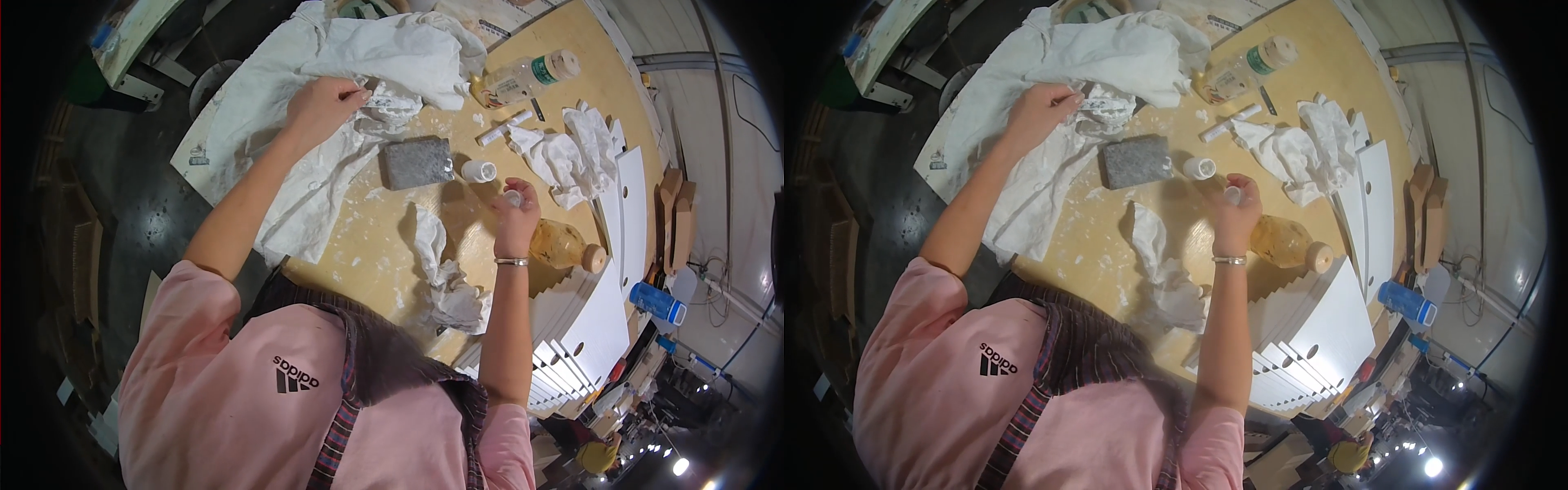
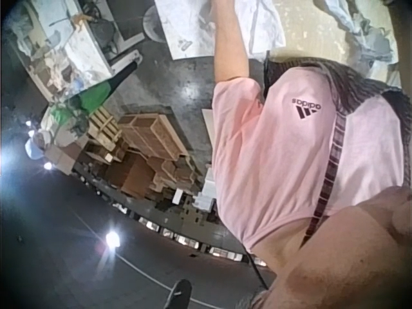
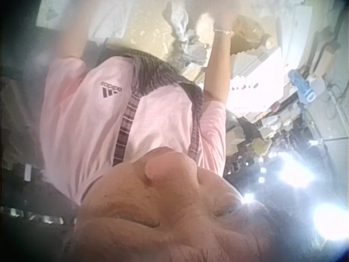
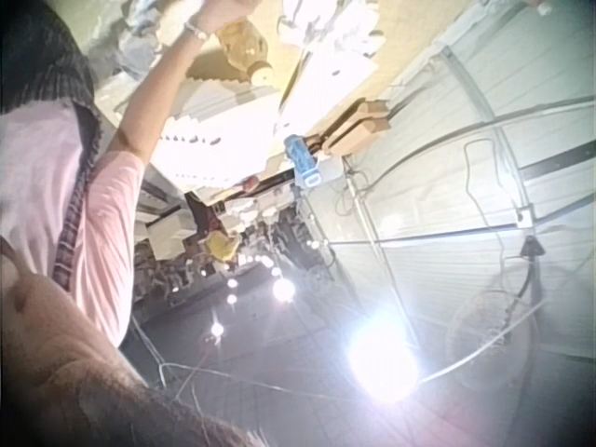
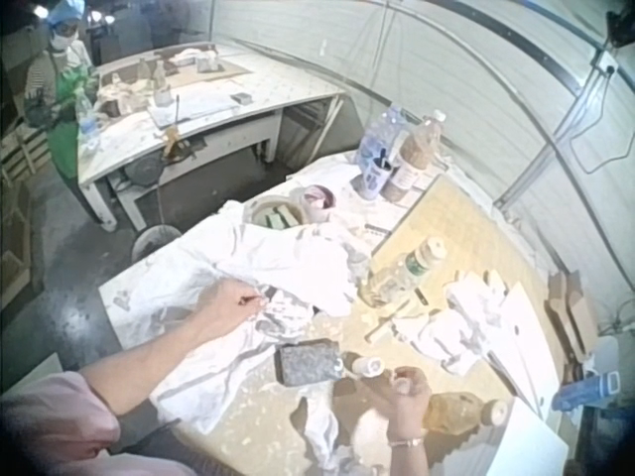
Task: The person applies a white substance to holes in white wooden panels using a small scraper, wipes the panels with a cloth, and pours liquid from a bottle onto the cloth.
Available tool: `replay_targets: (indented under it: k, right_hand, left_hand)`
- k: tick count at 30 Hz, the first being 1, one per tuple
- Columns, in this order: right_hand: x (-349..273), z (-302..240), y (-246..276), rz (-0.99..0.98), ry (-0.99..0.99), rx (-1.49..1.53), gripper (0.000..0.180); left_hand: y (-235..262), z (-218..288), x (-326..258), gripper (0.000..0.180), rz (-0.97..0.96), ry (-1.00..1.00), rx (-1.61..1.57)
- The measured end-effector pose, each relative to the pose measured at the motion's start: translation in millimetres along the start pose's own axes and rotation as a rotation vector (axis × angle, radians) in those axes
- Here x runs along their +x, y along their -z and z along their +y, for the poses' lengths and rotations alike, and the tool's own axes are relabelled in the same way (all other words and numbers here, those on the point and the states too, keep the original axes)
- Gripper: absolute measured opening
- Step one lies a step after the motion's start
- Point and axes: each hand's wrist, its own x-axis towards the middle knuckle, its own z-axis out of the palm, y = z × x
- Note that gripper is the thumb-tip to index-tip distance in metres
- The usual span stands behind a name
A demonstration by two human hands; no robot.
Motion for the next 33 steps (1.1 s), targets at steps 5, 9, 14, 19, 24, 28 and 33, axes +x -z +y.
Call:
replay_targets:
  k: [5, 9, 14, 19, 24, 28, 33]
  right_hand:
    - [1.9, -25.9, 2.0, -0.061, 0.335, -0.384, 0.054]
    - [6.1, -46.0, -4.3, -0.094, 0.560, -0.604, 0.056]
    - [2.9, -59.8, -10.1, -0.220, 0.585, -0.681, 0.047]
    - [11.7, -51.5, -9.3, -0.191, 0.586, -0.633, 0.037]
    - [19.6, -47.8, -9.7, -0.211, 0.567, -0.618, 0.031]
    - [21.0, -44.3, -6.9, -0.239, 0.415, -0.420, 0.030]
    - [19.9, -49.0, -6.5, -0.240, 0.396, -0.411, 0.029]
  left_hand:
    - [10.0, 16.3, -20.6, 0.027, 0.242, -0.121, 0.168]
    - [16.5, 34.7, -41.6, 0.014, 0.415, -0.372, 0.029]
    - [1.6, 41.1, -63.2, 0.009, 0.325, -0.455, -0.054]
    - [-17.7, 46.8, -76.7, 0.006, 0.189, -0.504, -0.101]
    - [-40.4, 51.7, -79.5, 0.007, 0.095, -0.561, -0.205]
    - [-71.5, 85.5, -71.8, 0.017, 0.156, -0.725, 0.019]
    - [-119.6, 93.7, -35.1, 0.023, 0.104, -0.759, 0.343]
